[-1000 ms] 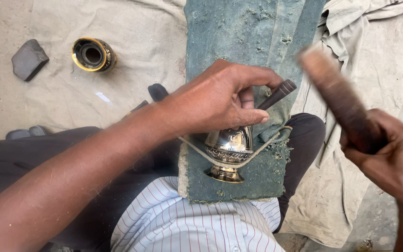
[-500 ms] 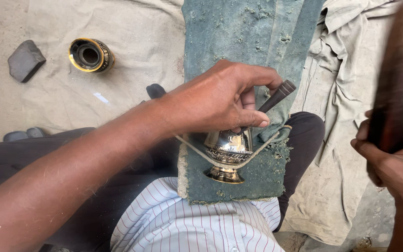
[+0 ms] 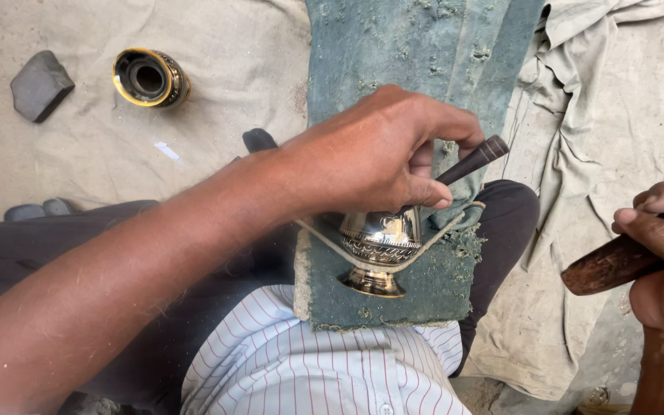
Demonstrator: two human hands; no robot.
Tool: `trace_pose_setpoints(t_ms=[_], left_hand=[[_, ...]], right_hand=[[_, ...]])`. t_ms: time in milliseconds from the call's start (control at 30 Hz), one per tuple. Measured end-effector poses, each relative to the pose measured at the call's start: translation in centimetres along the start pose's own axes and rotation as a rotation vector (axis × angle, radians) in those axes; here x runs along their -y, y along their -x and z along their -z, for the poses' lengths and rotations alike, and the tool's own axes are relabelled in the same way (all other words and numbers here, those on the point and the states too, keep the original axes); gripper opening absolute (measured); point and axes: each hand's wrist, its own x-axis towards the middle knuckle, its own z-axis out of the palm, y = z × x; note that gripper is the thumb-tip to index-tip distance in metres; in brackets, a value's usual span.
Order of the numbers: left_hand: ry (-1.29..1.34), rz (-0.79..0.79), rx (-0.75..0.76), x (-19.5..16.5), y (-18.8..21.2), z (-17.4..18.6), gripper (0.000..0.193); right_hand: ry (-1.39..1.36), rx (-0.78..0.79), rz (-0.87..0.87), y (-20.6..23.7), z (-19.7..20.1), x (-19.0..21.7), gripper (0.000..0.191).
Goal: The person sits on the ground with a small brass vessel held against a green padded block. They position a wooden-handled punch on the vessel's surface and strike it with a wooden mallet, repeatedly repositioning the punch and rotating the vessel to work different areas of the brass.
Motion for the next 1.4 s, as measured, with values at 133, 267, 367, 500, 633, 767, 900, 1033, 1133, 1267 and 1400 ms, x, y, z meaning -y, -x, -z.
trace_pose_setpoints(t_ms=[133, 267, 367, 500, 633, 767, 900, 1033, 1133, 1267, 1400], left_hand=[[-0.019, -0.056, -0.011, -0.1, -0.1, 0.1, 0.056], [0.138, 0.061, 0.07, 0.5, 0.2, 0.1, 0.054], [0.19, 0.023, 0.026, 1.0, 0.9, 0.0, 0.062], [0.152, -0.091, -0.03, 1.8, 1.2, -0.3, 0.062], [0.166, -0.133, -0.045, 2.7, 1.2, -0.7, 0.063], [0.188, -0.287, -0.079, 2.9, 1.5, -0.6, 0.06], [0.133, -0.137, -0.006, 2.3, 1.3, -0.1, 0.06], [0.138, -0.041, 0.022, 1.7, 1.0, 0.1, 0.059], [0.115, -0.073, 0.025, 1.6, 1.0, 0.1, 0.059], [0.163, -0.163, -0.031, 1.4, 2.5, 0.6, 0.046], [0.477, -0.203, -0.367, 1.5, 5.2, 0.8, 0.042]], right_hand=[[0.506, 0.198, -0.078, 0.1, -0.6, 1.9, 0.048], [0.141, 0.126, -0.54, -0.2, -1.8, 2.4, 0.04], [0.689, -0.042, -0.239, 0.1, -2.1, 1.3, 0.037], [0.26, 0.055, -0.103, 0.8, -0.7, 0.5, 0.046], [0.215, 0.055, -0.046, 0.3, 0.6, 0.8, 0.044], [1.075, 0.409, -0.154, -2.2, 2.0, -0.1, 0.027], [-0.176, -0.41, -0.525, -3.1, 3.9, -2.8, 0.01], [0.148, -0.016, 0.151, -1.3, 4.4, -3.8, 0.007], [0.323, 0.069, -0.07, -0.5, 3.0, -2.0, 0.014], [1.078, 0.378, -0.37, 0.0, -0.4, 1.7, 0.031], [0.672, 0.178, -0.375, 1.6, -4.6, 2.5, 0.033]])
